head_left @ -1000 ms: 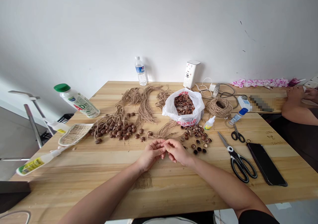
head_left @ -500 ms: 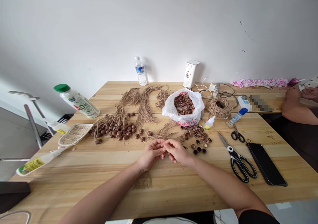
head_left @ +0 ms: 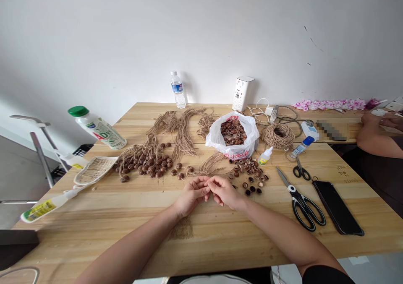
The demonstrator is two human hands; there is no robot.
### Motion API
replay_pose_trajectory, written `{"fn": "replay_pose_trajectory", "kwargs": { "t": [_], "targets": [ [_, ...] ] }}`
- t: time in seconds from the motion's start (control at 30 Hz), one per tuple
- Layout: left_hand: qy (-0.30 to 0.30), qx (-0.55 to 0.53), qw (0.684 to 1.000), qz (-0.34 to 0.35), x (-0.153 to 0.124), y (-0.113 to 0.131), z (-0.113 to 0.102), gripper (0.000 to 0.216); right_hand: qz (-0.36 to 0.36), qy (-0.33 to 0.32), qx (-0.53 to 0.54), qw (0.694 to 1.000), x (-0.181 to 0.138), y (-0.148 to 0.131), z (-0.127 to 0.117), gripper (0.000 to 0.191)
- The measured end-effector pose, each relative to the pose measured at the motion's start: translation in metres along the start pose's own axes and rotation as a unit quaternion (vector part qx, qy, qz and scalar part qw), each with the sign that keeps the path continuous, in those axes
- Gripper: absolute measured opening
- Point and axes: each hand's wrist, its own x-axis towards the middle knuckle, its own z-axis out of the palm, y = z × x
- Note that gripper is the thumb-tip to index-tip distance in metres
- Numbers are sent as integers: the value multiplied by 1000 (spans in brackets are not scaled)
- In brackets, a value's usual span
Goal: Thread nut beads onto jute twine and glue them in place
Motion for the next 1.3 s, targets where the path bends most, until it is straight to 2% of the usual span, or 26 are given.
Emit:
{"fn": "replay_pose_trajectory", "kwargs": {
  "t": [0.8,1.3],
  "targets": [
    [6,5,1000,-7,0,1,-1,35,-13,-10,-5,1000,1,3,-1,33],
    [-10,1,1000,-6,1,0,-3,32,-10,-5,-5,1000,1,1,0,31]
  ]
}}
